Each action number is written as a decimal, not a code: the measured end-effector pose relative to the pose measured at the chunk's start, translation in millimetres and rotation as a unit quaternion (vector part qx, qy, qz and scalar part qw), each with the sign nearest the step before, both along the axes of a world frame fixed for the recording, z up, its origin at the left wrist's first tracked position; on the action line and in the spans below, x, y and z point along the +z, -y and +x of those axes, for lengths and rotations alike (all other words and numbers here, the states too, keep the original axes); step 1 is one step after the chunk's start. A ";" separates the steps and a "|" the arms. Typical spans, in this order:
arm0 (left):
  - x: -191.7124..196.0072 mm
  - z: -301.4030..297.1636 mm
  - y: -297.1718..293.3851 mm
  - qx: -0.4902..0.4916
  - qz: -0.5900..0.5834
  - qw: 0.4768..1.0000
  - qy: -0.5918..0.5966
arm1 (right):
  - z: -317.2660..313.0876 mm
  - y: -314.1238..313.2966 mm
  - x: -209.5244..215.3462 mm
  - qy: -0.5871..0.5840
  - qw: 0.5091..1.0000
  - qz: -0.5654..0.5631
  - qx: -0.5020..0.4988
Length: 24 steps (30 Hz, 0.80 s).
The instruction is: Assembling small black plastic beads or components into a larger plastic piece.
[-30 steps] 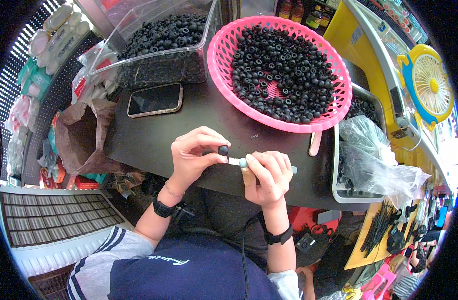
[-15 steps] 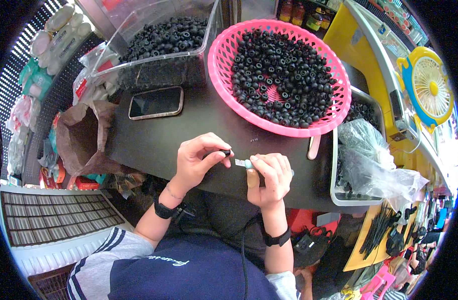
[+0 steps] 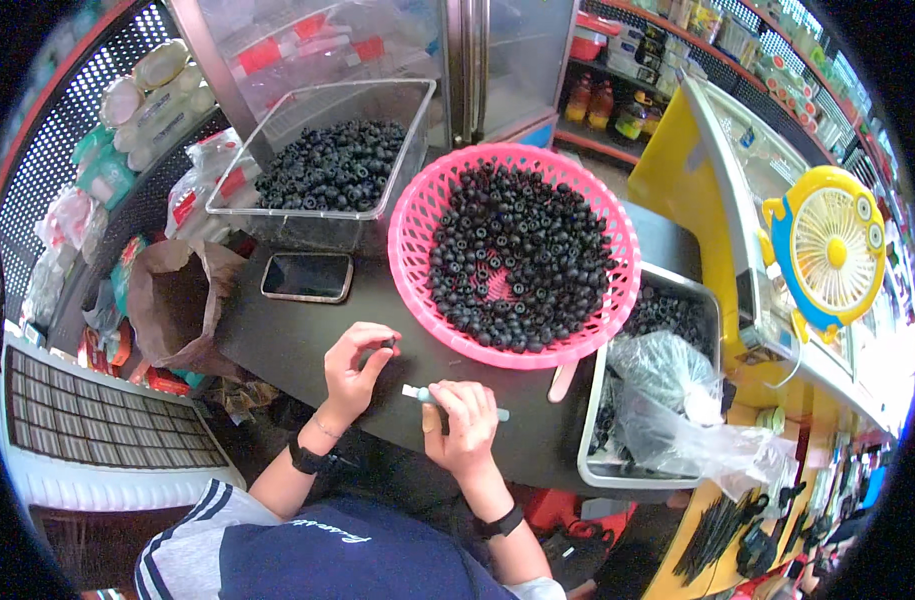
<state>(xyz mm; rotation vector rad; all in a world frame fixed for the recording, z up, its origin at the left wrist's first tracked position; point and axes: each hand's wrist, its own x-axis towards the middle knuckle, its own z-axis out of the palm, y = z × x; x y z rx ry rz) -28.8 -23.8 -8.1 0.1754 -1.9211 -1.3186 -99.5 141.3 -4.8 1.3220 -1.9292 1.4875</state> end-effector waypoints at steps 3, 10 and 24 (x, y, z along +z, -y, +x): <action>5.8 -0.8 -4.9 0.056 -0.013 0.998 -0.003 | -1.0 -4.3 -1.3 0.011 1.000 -0.004 -0.009; 2.3 5.6 1.1 0.056 -0.047 0.997 -0.012 | 3.1 -3.8 -1.3 0.072 0.997 0.002 -0.021; 11.8 11.2 4.4 -0.043 0.005 0.999 -0.010 | 5.2 10.6 -1.9 0.021 0.993 0.037 -0.106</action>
